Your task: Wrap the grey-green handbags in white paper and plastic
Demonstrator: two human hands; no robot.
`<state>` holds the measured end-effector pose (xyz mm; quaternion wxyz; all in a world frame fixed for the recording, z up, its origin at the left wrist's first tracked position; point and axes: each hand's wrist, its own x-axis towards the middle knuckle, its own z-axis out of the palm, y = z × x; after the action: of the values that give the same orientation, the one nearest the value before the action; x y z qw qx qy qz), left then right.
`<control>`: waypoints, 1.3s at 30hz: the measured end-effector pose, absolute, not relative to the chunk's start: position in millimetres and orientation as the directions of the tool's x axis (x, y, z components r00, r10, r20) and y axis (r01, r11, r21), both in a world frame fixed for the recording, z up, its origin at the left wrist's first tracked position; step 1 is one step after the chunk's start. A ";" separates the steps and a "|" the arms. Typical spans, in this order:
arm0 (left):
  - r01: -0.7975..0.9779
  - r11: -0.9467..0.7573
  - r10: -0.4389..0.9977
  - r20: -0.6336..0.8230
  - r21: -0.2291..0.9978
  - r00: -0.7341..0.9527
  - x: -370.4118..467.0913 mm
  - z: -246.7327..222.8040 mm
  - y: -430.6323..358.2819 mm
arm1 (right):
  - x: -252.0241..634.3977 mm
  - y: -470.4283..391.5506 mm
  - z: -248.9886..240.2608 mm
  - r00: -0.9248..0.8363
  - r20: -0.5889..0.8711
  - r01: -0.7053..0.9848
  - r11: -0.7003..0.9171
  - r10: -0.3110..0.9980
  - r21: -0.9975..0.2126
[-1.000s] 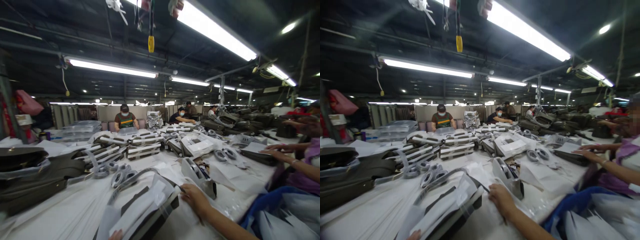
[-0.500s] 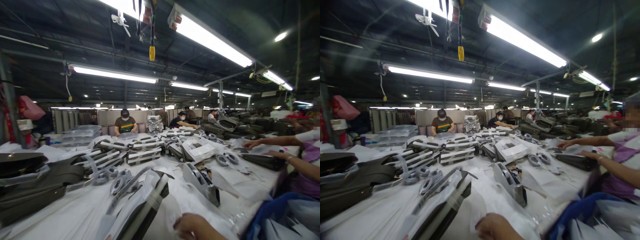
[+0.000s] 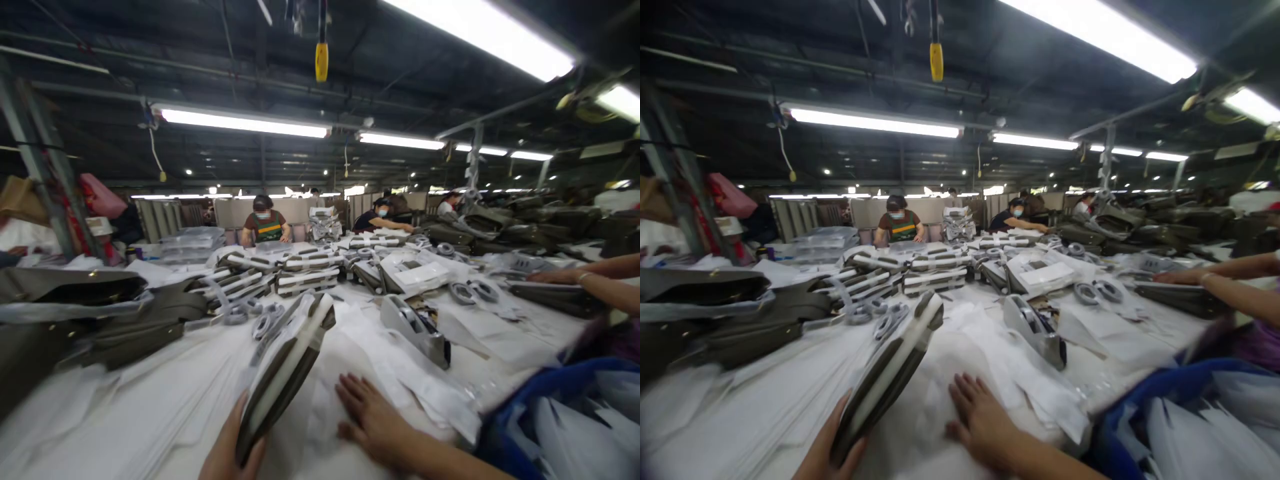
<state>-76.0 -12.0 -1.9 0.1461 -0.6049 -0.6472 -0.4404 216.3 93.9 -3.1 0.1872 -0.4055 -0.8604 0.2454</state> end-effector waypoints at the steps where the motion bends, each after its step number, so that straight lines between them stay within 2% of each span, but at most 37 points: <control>1: 0.901 -0.063 0.658 0.697 0.430 -0.287 -73.8 -0.5 -18.3 | 212.9 93.5 -4.9 -0.599 0.144 0.606 0.564 0.787 -0.561; 4: 0.863 0.060 0.702 0.593 0.502 -0.393 -65.7 8.4 -29.7 | 207.8 100.2 -5.9 -0.607 0.191 0.622 0.611 0.772 -0.490; 7: 0.826 0.086 0.721 0.537 0.557 -0.437 -61.0 16.4 -31.6 | 207.7 109.2 -1.7 -0.587 0.229 0.623 0.614 0.776 -0.484; 10: 0.812 0.080 0.720 0.529 0.579 -0.448 -59.9 18.9 -30.9 | 205.0 109.2 1.8 -0.537 0.285 0.625 0.602 0.794 -0.498; 15: 0.808 0.079 0.718 0.529 0.584 -0.453 -59.4 18.7 -29.2 | 177.3 106.1 -1.9 -0.615 0.314 0.542 0.677 0.723 -0.498; 19: 0.807 0.078 0.721 0.526 0.585 -0.451 -59.4 21.4 -29.0 | 140.9 132.4 2.3 -0.565 0.392 0.523 0.683 0.726 -0.510; 26: 0.787 0.119 0.705 0.506 0.606 -0.496 -63.0 20.0 -27.7 | 95.1 200.8 8.6 -0.483 0.321 0.542 0.566 0.815 -0.621; 32: 0.731 0.138 0.702 0.455 0.668 -0.549 -68.8 17.1 -29.9 | 91.2 223.5 6.0 -0.400 0.264 0.501 0.451 0.878 -0.739; 35: 0.696 0.145 0.697 0.426 0.704 -0.576 -69.6 17.9 -30.1 | 98.2 217.6 8.5 -0.409 0.291 0.490 0.477 0.865 -0.730; 39: 0.652 0.164 0.681 0.394 0.740 -0.618 -68.5 20.0 -28.2 | 98.7 203.7 9.0 -0.531 0.316 0.450 0.577 0.786 -0.681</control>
<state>-68.5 -28.2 20.0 -0.0148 -0.4370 -0.7626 -0.4767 98.7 203.7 9.0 0.3108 -0.3716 -0.8320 0.2706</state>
